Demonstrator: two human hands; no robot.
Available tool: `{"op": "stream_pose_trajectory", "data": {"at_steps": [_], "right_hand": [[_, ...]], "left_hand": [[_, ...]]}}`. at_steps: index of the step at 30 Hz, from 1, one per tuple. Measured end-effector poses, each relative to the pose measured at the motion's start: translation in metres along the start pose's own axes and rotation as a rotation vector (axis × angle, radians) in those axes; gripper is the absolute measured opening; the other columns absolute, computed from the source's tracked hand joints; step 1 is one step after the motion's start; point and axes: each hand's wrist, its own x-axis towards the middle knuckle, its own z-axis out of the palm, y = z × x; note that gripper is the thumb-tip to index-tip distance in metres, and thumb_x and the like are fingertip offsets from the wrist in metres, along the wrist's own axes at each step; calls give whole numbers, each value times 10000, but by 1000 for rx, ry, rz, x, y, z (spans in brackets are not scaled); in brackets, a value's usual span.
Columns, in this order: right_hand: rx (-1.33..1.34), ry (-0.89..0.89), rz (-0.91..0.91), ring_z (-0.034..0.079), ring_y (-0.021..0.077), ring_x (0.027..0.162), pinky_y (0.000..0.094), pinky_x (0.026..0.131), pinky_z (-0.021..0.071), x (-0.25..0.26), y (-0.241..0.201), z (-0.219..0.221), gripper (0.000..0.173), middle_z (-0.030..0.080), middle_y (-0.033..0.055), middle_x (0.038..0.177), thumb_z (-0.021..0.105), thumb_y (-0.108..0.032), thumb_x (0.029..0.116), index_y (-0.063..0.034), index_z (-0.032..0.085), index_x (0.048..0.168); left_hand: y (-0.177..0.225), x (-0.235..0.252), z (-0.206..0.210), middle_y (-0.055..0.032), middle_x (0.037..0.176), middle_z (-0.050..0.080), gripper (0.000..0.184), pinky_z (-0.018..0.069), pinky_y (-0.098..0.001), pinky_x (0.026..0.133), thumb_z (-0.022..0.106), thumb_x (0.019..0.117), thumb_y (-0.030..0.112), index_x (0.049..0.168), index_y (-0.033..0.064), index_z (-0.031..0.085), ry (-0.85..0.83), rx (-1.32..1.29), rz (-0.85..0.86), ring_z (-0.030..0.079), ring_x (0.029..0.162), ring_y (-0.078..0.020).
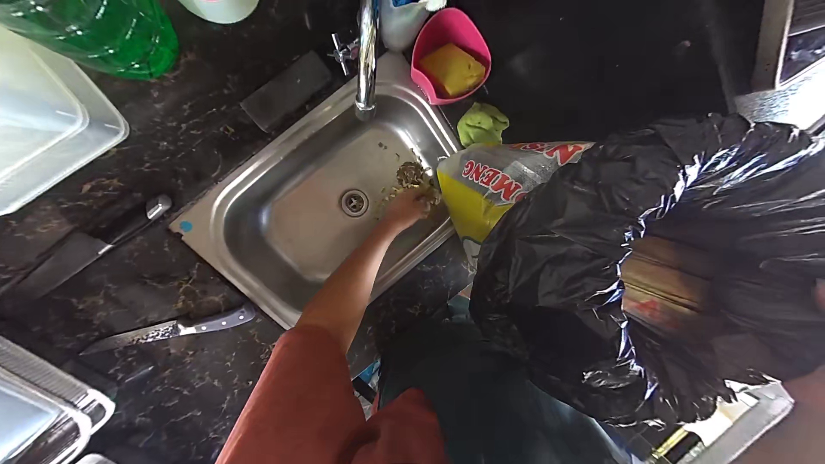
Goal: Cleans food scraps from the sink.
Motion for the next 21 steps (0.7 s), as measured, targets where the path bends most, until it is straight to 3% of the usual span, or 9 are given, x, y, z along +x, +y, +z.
{"op": "stream_pose_trajectory", "data": {"at_steps": [2,4,6,8,11,15,18,21], "right_hand": [[-6,18,28,655,164,1158,405,1041,542,-2,1,0,483,658,56,1273,552,-80,994,-66,419,1459],[-8,31,42,656,154,1151,396,1039,541,-5,0,3,470,661,48,1258,535,-76,992,-64,422,1448],[-14,32,46,648,154,1165,397,1047,534,-4,0,5,485,652,51,1275,533,-80,988,-58,412,1457],[-25,51,55,644,150,1170,390,1046,535,-5,-3,9,480,646,53,1286,529,-74,989,-57,418,1456],[-38,43,49,640,148,1179,377,1047,535,-3,-5,9,507,641,57,1300,540,-90,982,-51,401,1468],[-87,120,67,649,104,1151,329,1020,551,-2,-1,11,505,644,5,1260,558,-126,954,-94,413,1436],[-101,66,33,625,115,1200,332,1048,533,0,7,-3,562,623,21,1329,590,-162,971,-80,388,1489],[-19,54,43,653,139,1158,369,1039,542,-2,-4,12,501,655,41,1275,541,-91,982,-63,403,1462]], "left_hand": [[-1,16,-26,-148,1212,685,274,534,-533,997,562,1000,172,1231,82,680,241,175,-7,657,1144,-293],[-6,32,-52,-217,1383,582,446,469,-568,1079,613,981,243,1384,53,589,438,279,-24,547,1301,-395],[-10,51,-68,-196,1520,464,593,410,-578,1122,596,990,378,1504,105,481,515,400,-63,427,1408,-414],[-6,61,-64,-212,1537,427,607,375,-645,1097,581,983,435,1494,116,505,486,487,-112,390,1415,-445],[12,51,-21,-270,1542,401,617,399,-706,1054,604,971,430,1460,66,511,357,463,-204,378,1410,-511],[15,40,48,-219,1562,363,608,512,-680,923,578,974,474,1501,185,481,231,409,-349,383,1394,-503],[15,34,63,-229,1519,443,535,498,-689,929,485,1027,485,1482,204,497,144,343,-377,460,1336,-508],[11,33,57,-176,1297,646,466,517,-661,887,434,1030,502,1326,191,613,110,313,-339,631,1164,-418]]}}
